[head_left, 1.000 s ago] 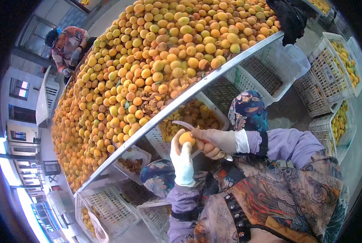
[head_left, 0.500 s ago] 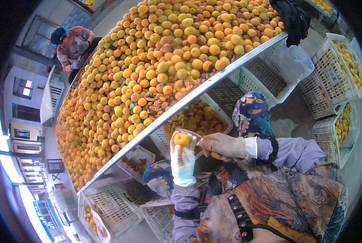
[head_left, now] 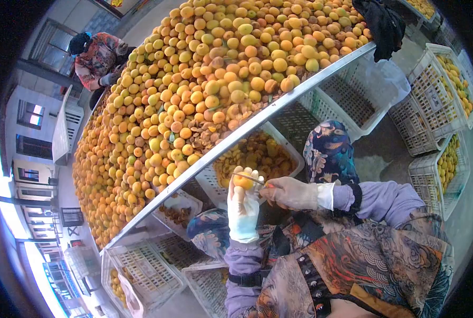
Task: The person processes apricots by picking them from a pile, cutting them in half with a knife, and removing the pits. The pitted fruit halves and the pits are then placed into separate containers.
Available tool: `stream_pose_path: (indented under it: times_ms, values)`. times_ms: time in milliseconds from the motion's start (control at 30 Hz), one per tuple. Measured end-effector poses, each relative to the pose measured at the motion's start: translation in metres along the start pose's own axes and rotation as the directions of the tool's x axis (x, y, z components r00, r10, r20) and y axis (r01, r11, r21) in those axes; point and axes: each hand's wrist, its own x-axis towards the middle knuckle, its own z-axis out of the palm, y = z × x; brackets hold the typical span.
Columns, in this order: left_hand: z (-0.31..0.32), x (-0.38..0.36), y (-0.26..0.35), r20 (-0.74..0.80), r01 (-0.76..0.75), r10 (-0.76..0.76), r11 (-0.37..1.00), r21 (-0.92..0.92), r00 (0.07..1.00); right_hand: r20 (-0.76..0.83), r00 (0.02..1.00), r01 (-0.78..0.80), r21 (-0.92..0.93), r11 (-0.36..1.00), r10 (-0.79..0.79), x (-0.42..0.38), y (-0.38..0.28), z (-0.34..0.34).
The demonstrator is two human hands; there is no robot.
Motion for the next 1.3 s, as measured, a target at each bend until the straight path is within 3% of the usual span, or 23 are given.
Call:
stream_pose_path:
  times_ms: [33, 100, 200, 300, 367, 467, 500, 567, 633, 733, 800, 900, 967, 1000, 1033, 1100, 1167, 1233, 1267, 1300]
  values:
    - [0.003, 0.000, 0.001, 0.009, 0.010, -0.010, 1.000, -0.004, 1.000, 0.001, 1.000, 0.001, 0.000, 1.000, -0.001, 0.001, 0.002, 0.001]
    - [0.012, 0.001, 0.003, -0.008, 0.020, -0.020, 1.000, 0.017, 1.000, -0.110, 0.977, 0.172, -0.097, 0.980, -0.182, 0.004, 0.010, 0.006]
    - [0.015, 0.004, 0.000, -0.012, 0.036, -0.035, 0.999, 0.040, 0.999, -0.202, 0.930, 0.263, -0.225, 0.938, -0.309, 0.015, 0.025, 0.008]
    - [0.023, 0.006, 0.001, -0.016, -0.002, 0.004, 0.990, 0.142, 1.000, -0.283, 0.860, 0.379, -0.200, 0.903, -0.424, 0.021, 0.033, 0.012]
    - [0.023, 0.007, 0.010, -0.002, -0.019, 0.021, 0.923, 0.383, 1.000, -0.253, 0.881, 0.337, -0.254, 0.907, -0.399, 0.015, 0.017, 0.005]
    - [0.022, 0.014, 0.011, -0.016, -0.016, 0.026, 0.880, 0.475, 1.000, -0.172, 0.956, 0.192, -0.239, 0.952, -0.236, 0.015, 0.005, -0.001]
    - [0.021, 0.015, 0.008, -0.026, -0.026, 0.047, 0.852, 0.523, 0.999, -0.177, 0.955, 0.192, -0.240, 0.951, -0.238, 0.021, 0.014, 0.003]
    - [0.029, 0.013, -0.001, -0.040, -0.026, 0.059, 0.831, 0.556, 0.997, -0.366, 0.827, 0.401, -0.148, 0.904, -0.426, 0.037, 0.039, 0.018]
    - [0.030, 0.012, -0.005, -0.140, 0.062, 0.018, 0.833, 0.549, 0.990, -0.378, 0.834, 0.391, -0.109, 0.914, -0.402, 0.041, 0.044, 0.019]
    - [0.030, 0.011, 0.002, -0.109, 0.060, 0.019, 0.735, 0.675, 0.994, -0.304, 0.902, 0.298, -0.080, 0.951, -0.308, 0.035, 0.034, 0.010]
    - [0.030, 0.015, 0.002, -0.088, 0.019, 0.056, 0.735, 0.678, 0.995, -0.250, 0.950, 0.126, -0.236, 0.964, -0.186, 0.029, 0.023, 0.002]
    - [0.030, 0.018, 0.000, -0.098, -0.002, 0.082, 0.777, 0.630, 0.992, -0.270, 0.928, 0.198, -0.222, 0.955, -0.256, 0.032, 0.026, 0.001]
    - [0.034, 0.015, 0.000, -0.112, 0.067, 0.008, 0.758, 0.649, 0.994, -0.325, 0.892, 0.269, -0.178, 0.946, -0.315, 0.033, 0.035, 0.010]
    - [0.032, 0.014, -0.009, -0.187, 0.131, -0.047, 0.877, 0.463, 0.981, -0.379, 0.847, 0.345, -0.145, 0.927, -0.374, 0.035, 0.040, 0.013]
    - [0.028, 0.016, -0.011, -0.186, 0.126, -0.043, 0.878, 0.462, 0.982, -0.376, 0.846, 0.347, -0.149, 0.926, -0.377, 0.040, 0.045, 0.013]
    - [0.020, 0.017, -0.014, -0.240, 0.202, -0.133, 0.934, 0.294, 0.962, -0.361, 0.869, 0.280, -0.204, 0.938, -0.338, 0.050, 0.058, 0.013]
    - [0.020, 0.016, -0.010, -0.221, 0.188, -0.123, 0.934, 0.303, 0.967, -0.340, 0.893, 0.243, -0.187, 0.952, -0.295, 0.039, 0.042, 0.007]
    - [0.008, 0.023, -0.009, -0.071, 0.032, 0.016, 0.775, 0.631, 0.997, -0.315, 0.913, 0.209, -0.182, 0.961, -0.258, 0.025, 0.017, -0.001]
    - [0.018, 0.020, -0.006, 0.078, -0.159, 0.190, 0.463, 0.872, 0.979, -0.269, 0.937, 0.187, -0.148, 0.971, -0.221, 0.018, 0.005, -0.004]
    - [0.018, 0.023, -0.008, 0.079, -0.161, 0.191, 0.462, 0.872, 0.978, -0.219, 0.958, 0.162, -0.116, 0.980, -0.185, 0.015, -0.002, -0.006]
